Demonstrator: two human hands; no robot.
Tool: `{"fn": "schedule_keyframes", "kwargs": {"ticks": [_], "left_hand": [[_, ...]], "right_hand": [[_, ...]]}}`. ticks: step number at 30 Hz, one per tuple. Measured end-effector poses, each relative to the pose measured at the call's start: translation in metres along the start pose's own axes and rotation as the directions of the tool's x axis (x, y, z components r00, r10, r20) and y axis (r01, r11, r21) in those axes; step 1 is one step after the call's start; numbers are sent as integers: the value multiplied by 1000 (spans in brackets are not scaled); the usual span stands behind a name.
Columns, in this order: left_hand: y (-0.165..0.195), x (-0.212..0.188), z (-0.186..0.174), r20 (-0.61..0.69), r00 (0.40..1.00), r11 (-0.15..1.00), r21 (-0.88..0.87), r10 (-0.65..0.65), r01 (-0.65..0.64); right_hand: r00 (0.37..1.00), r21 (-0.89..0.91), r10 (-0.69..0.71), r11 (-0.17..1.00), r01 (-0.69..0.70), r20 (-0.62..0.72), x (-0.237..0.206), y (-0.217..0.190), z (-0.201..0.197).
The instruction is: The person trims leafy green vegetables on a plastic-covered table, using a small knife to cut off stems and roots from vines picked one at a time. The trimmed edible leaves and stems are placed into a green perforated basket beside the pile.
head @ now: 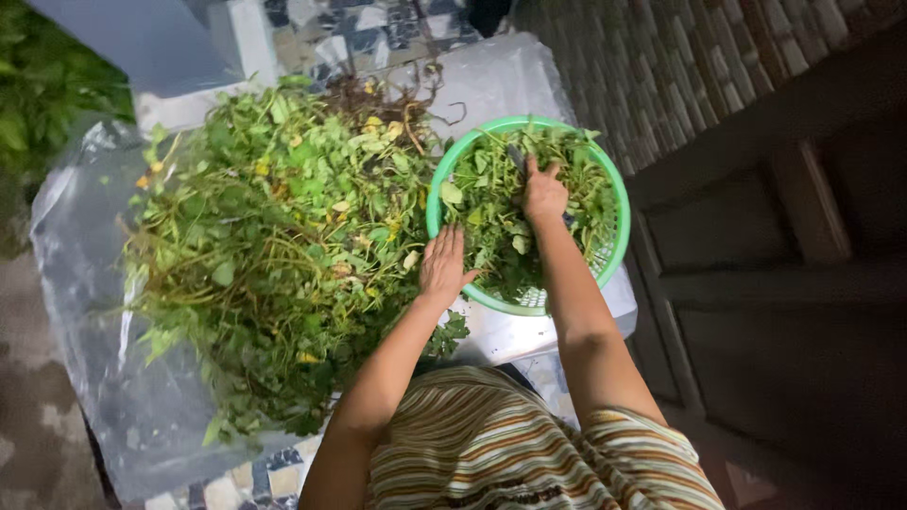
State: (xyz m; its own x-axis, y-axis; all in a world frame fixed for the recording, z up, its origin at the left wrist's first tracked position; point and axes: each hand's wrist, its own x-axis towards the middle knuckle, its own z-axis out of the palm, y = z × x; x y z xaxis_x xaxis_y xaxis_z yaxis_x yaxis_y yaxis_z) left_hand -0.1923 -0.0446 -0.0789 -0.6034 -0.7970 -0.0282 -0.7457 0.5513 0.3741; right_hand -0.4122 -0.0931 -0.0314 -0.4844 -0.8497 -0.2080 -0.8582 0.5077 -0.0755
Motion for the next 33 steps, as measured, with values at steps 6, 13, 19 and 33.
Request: {"fn": "schedule_keyframes", "kwargs": {"ticks": [6, 13, 19, 33], "left_hand": [[-4, -13, 0, 22, 999, 956, -289, -36, 41], [-92, -97, -42, -282, 914, 831, -547, -293, 97], [-232, -196, -112, -430, 687, 753, -601, -586, 267], [-219, -181, -77, -51, 960, 954, -141, -275, 265]], "right_hand": [[992, 17, -128, 992, 128, 12, -2, 8, 3], [940, 423, -142, 906, -3, 312, -22, 19, -22], [980, 620, -142, 759, 200, -142, -112, -35, 8], [966, 988, -255, 155, -11, 50, -261, -169, 109]]}}
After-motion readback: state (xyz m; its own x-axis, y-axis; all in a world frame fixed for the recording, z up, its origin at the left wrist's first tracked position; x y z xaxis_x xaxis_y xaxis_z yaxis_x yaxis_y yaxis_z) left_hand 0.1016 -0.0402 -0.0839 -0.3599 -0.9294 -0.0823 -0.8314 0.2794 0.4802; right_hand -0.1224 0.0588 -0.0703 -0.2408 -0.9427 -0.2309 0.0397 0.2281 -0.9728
